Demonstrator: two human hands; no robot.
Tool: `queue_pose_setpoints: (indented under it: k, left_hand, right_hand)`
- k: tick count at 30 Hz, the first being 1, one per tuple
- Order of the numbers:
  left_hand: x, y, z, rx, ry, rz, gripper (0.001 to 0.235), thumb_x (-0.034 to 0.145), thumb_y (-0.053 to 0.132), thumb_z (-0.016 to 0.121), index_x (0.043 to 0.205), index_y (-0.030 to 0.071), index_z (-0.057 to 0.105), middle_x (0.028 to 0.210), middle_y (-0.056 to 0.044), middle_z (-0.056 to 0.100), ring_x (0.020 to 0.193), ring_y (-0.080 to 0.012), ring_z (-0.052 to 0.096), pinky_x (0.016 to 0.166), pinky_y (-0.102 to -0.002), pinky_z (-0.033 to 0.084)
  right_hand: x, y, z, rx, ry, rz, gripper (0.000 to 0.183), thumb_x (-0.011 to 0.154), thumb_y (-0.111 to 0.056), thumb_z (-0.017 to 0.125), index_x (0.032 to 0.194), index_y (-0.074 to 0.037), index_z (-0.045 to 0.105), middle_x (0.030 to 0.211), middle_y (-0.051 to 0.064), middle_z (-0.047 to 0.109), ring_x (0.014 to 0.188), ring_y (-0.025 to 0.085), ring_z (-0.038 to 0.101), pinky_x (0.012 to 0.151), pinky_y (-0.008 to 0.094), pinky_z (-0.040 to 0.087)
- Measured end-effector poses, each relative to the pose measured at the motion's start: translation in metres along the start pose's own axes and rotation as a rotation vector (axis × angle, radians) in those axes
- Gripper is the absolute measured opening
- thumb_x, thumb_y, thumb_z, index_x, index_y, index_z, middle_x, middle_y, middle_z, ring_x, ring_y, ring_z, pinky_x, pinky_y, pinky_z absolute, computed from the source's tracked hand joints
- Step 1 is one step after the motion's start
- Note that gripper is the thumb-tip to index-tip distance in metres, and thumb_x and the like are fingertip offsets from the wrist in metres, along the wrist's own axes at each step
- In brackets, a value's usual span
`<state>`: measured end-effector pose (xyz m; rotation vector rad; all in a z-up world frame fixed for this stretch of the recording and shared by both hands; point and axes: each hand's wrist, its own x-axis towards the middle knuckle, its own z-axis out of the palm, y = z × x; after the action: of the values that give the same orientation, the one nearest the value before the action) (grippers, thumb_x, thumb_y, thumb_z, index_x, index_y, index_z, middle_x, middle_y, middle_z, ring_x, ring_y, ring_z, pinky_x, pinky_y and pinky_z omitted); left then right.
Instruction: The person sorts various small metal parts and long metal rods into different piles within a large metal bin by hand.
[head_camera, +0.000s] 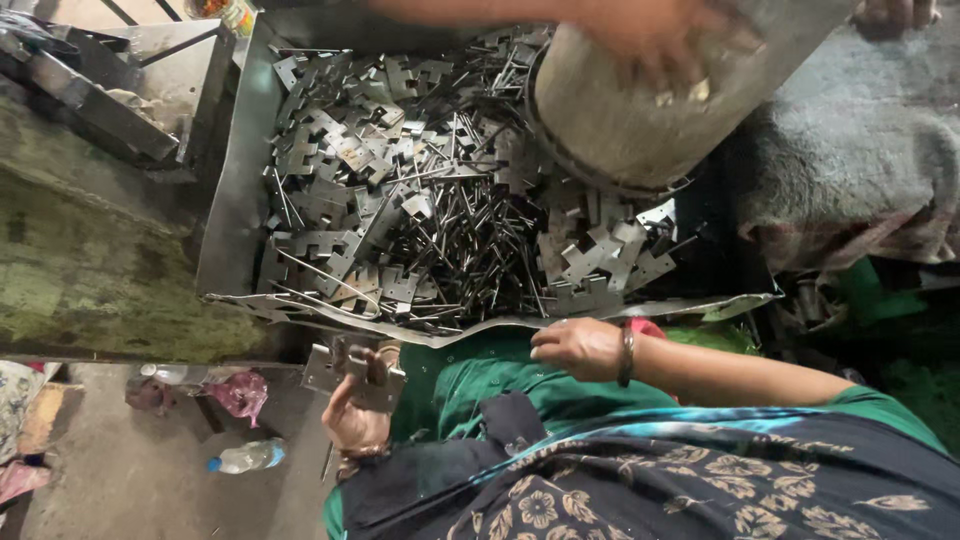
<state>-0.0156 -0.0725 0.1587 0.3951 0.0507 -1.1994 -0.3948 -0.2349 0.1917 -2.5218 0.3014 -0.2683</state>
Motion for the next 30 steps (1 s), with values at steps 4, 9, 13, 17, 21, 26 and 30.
queue_pose_setpoints:
  k: [4,9,13,17,21,26,30]
  left_hand:
    - [-0.02,0.023,-0.049,0.076,-0.098,0.044,0.052,0.093,0.007,0.063,0.145,0.0,0.057,0.117,-0.023,0.069,0.114,-0.0349,0.062,0.106,-0.046,0.046]
    - [-0.034,0.045,-0.137,0.11,0.324,0.247,0.034,0.1,0.015,0.065,0.132,0.004,0.066,0.111,-0.012,0.071,0.105,-0.0269,0.067,0.104,-0.045,0.053]
    - [-0.048,0.05,-0.171,0.105,0.473,0.346,0.027,0.099,0.019,0.066,0.122,0.005,0.07,0.104,-0.01,0.072,0.094,-0.0257,0.068,0.092,-0.043,0.056]
    - [-0.05,0.057,-0.189,0.082,0.516,0.345,0.017,0.102,0.018,0.067,0.113,0.005,0.069,0.099,-0.009,0.07,0.093,-0.0224,0.068,0.094,-0.039,0.059]
    - [-0.047,0.056,-0.196,0.104,0.517,0.295,0.017,0.101,0.02,0.066,0.112,0.007,0.068,0.094,-0.007,0.069,0.088,-0.0205,0.066,0.09,-0.039,0.058]
    - [-0.046,0.055,-0.198,0.129,0.466,0.301,0.023,0.101,0.022,0.066,0.117,0.006,0.07,0.097,-0.006,0.068,0.09,-0.0201,0.064,0.087,-0.038,0.056]
    - [-0.051,0.058,-0.2,0.156,0.56,0.291,0.021,0.101,0.023,0.065,0.115,0.008,0.068,0.103,-0.004,0.07,0.094,-0.0195,0.065,0.09,-0.037,0.055]
  right_hand:
    - [0.004,0.009,0.006,-0.001,0.013,-0.054,0.039,0.075,-0.003,0.067,0.114,-0.004,0.066,0.12,0.016,0.066,0.107,0.036,0.067,0.09,0.046,0.055]
    - [0.017,0.028,0.003,-0.059,-0.032,-0.086,0.042,0.073,-0.002,0.066,0.115,-0.003,0.065,0.121,0.017,0.065,0.109,0.037,0.065,0.09,0.046,0.054]
    - [0.02,0.032,0.004,-0.205,0.043,-0.081,0.041,0.074,-0.004,0.066,0.116,-0.004,0.065,0.123,0.017,0.065,0.112,0.035,0.064,0.093,0.046,0.052]
    - [-0.002,0.044,-0.003,-0.343,0.059,-0.028,0.042,0.074,-0.011,0.068,0.115,-0.004,0.066,0.121,0.017,0.065,0.112,0.035,0.063,0.094,0.048,0.05]
    - [-0.024,0.048,0.015,-0.406,0.065,0.096,0.037,0.08,-0.015,0.068,0.115,-0.007,0.067,0.122,0.015,0.065,0.113,0.032,0.064,0.096,0.045,0.051]
    - [-0.013,0.035,0.031,-0.304,0.16,0.009,0.031,0.087,-0.017,0.072,0.116,-0.007,0.067,0.122,0.013,0.066,0.112,0.031,0.064,0.097,0.044,0.051]
    - [0.009,0.035,0.018,-0.325,0.137,-0.041,0.041,0.077,-0.015,0.073,0.116,-0.005,0.067,0.12,0.015,0.066,0.111,0.032,0.063,0.094,0.044,0.051]
